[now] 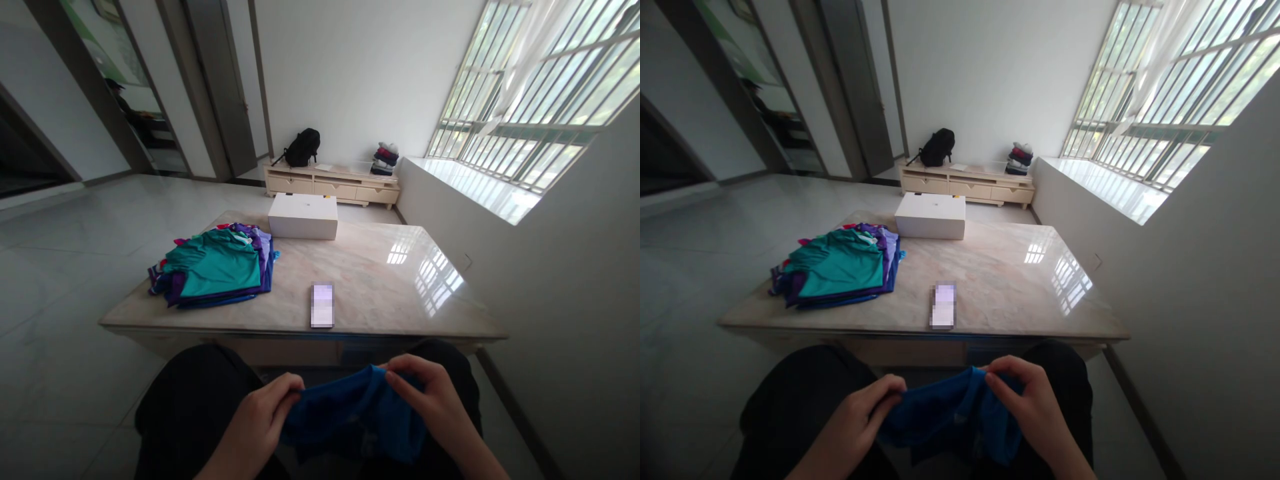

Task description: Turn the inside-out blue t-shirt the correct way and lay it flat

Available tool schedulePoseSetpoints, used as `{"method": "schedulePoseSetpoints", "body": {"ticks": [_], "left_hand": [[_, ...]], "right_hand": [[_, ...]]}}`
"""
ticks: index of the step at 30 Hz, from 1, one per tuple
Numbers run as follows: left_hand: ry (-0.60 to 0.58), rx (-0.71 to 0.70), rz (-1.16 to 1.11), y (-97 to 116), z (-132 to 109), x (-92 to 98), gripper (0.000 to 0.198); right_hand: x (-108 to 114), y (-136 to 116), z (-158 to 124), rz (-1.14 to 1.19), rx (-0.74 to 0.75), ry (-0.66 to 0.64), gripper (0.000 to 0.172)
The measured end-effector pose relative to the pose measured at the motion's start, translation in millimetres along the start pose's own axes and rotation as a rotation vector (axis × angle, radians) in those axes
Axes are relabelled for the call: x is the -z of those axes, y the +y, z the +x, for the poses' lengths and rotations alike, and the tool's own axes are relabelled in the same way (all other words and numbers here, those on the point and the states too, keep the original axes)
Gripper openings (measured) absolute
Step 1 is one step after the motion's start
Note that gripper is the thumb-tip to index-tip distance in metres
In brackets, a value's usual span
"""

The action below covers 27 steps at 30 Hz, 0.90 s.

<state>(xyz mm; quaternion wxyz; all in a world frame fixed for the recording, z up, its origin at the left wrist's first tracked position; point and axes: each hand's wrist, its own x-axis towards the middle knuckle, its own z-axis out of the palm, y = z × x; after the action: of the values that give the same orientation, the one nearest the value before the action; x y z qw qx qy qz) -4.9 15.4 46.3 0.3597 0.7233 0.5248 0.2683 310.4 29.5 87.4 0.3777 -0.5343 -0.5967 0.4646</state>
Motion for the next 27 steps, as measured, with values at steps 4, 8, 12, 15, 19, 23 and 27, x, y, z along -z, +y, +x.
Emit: {"method": "schedulePoseSetpoints", "body": {"ticks": [4,8,12,15,19,23,27], "left_hand": [[-0.012,-0.054,0.04,-4,-1,-9.4,0.022],[-0.171,-0.07,0.123,-20,-1,-19.5,0.036],[-0.203,0.014,0.199,-38,-1,-20.6,0.042],[-0.165,0.069,0.181,-39,2,-11.8,0.027],[-0.148,0.081,0.068,-25,10,-7.0,0.022],[-0.21,0.044,-0.033,-10,19,-34.5,0.017],[-0.23,0.04,-0.12,2,24,-89.0,0.054]], "right_hand": [[2,2,3,0.073,-0.022,0.073,0.036],[4,3,5,0.04,0.025,0.106,0.036],[8,1,7,-0.106,0.106,0.117,0.031],[13,2,8,-0.189,0.126,0.096,0.025],[18,2,9,-0.182,0.096,0.1,0.028],[17,-4,8,-0.184,0.098,0.107,0.033],[14,-13,3,-0.212,0.088,0.13,0.03]]}}
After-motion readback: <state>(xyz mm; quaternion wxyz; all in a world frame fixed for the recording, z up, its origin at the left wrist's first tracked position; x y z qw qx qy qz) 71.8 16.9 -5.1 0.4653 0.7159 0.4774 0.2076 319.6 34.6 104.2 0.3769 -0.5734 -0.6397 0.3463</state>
